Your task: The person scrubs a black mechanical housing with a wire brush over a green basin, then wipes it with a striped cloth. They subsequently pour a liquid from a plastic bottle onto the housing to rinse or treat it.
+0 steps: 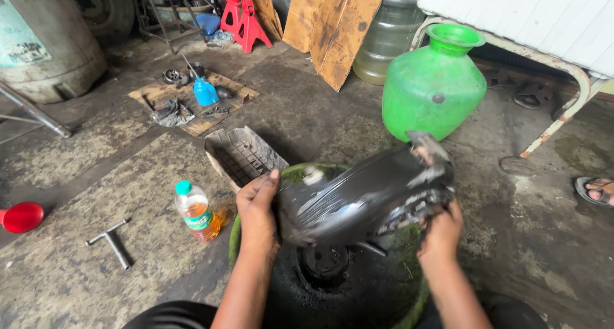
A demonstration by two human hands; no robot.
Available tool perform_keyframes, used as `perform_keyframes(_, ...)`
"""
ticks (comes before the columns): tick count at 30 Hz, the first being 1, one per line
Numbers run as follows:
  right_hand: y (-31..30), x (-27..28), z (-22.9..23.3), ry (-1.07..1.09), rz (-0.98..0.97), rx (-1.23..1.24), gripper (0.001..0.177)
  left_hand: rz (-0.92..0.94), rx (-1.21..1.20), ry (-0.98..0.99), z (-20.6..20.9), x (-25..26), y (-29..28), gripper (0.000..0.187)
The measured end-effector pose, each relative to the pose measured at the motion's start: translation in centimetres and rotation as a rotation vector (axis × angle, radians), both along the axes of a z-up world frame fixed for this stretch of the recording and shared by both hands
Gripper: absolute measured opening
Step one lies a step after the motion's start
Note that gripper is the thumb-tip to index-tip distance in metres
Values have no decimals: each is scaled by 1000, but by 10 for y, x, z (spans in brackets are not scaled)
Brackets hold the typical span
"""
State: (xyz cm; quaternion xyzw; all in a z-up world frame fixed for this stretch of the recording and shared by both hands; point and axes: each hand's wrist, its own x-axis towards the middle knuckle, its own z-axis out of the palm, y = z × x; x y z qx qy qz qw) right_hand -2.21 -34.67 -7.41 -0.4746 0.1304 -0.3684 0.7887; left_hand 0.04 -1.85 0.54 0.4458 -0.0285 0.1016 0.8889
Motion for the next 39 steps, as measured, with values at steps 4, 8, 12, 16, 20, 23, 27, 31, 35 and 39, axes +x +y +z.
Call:
perform_keyframes(4, 26, -42, 59, -110, -475, -742, 15, -72, -78, 49, -6, 3, 1, 22)
perform_keyframes(8, 51, -76, 126, -303, -602, -1279, 23, -57, 1, -70, -15, 16, 4, 25)
perform_keyframes(12, 68, -74, 129, -404, -553, -1480, 27, -43, 42, -33, -18, 12, 7, 22)
perform_keyframes(16, 57, -68, 123, -123, -366, -1192, 41, -44, 141, -53, -22, 6, 19, 22)
perform_keyframes(20, 64, -71, 111, -236, -380, -1357, 38, 91, 276, -13, -33, 24, 21, 26)
perform_keyframes(23, 70, -76, 97, -343, -365, -1493, 31, 46, 175, -4, -38, 17, 20, 32)
perform_keyframes(27, 38, -53, 100, -96, -566, -1309, 39, 8, 88, 156, -21, 6, 25, 31)
perform_keyframes(31, 62, -62, 95, -217, -568, -1167, 29, 52, 103, -44, -33, 14, 25, 34)
perform_keyframes(35, 71, -69, 97, -467, -445, -1538, 19, 63, 181, -64, -45, 13, 17, 31)
perform_keyframes(39, 42, -47, 99, -169, -457, -1171, 23, 42, 124, -23, -41, 8, 18, 32)
